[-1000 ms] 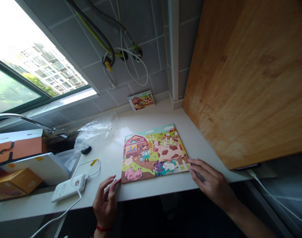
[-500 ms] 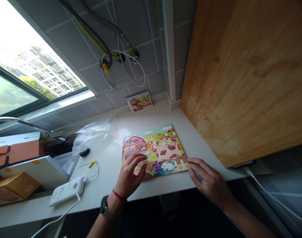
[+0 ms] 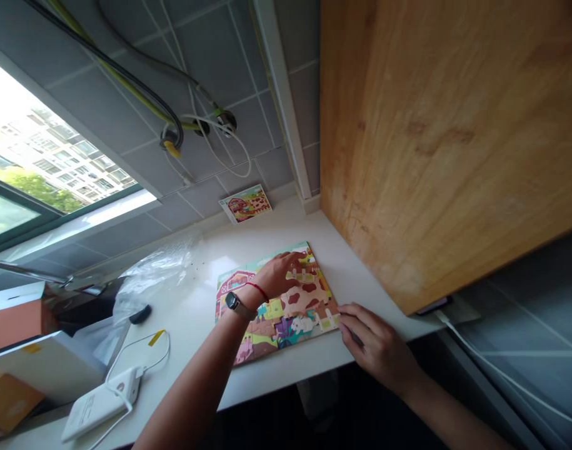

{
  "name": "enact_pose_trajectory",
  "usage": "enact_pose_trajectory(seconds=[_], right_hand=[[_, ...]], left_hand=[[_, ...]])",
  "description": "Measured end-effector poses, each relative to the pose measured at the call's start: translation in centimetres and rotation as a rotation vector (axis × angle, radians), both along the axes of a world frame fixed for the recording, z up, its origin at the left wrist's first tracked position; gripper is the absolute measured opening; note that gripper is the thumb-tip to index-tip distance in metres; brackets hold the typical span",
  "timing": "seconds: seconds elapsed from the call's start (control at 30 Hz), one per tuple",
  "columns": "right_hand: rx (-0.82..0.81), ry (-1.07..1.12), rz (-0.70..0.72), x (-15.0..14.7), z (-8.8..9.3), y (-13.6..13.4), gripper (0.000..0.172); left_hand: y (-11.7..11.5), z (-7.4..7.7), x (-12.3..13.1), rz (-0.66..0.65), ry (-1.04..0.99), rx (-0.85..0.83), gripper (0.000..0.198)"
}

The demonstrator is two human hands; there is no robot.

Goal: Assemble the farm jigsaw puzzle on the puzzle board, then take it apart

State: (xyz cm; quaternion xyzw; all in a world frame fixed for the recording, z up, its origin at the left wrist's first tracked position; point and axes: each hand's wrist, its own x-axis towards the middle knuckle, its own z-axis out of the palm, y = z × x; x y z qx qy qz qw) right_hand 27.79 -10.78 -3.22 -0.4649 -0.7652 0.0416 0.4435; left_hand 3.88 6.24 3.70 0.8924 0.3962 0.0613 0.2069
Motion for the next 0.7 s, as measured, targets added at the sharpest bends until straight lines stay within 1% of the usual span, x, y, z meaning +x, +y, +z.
enact_pose_trajectory(seconds=[0.2,0.4,0.57,0.7], right_hand=[[0.007,-0.02,-0.002,-0.2,0.0,-0.1,0.019],[-0.019,-0.024,0.008,-0.2,0.3,-0.1,0.019],[-0.035,-0.019,0.015,-0.2,0.4,-0.1,0.019],[-0.046,-0.011,0.025,-0.2,0.5,-0.2,0.018]], left_hand=[[-0.2,0.0,0.4,-0.025,0.068,0.051,0.058],[0.1,0.5,1.2,-0.111,0.162,0.053,0.049],[-0.2,1.0,1.8,-0.154,0.225,0.075,0.055],[-1.1,1.3,1.5,-0.164,0.196,0.083,0.061]])
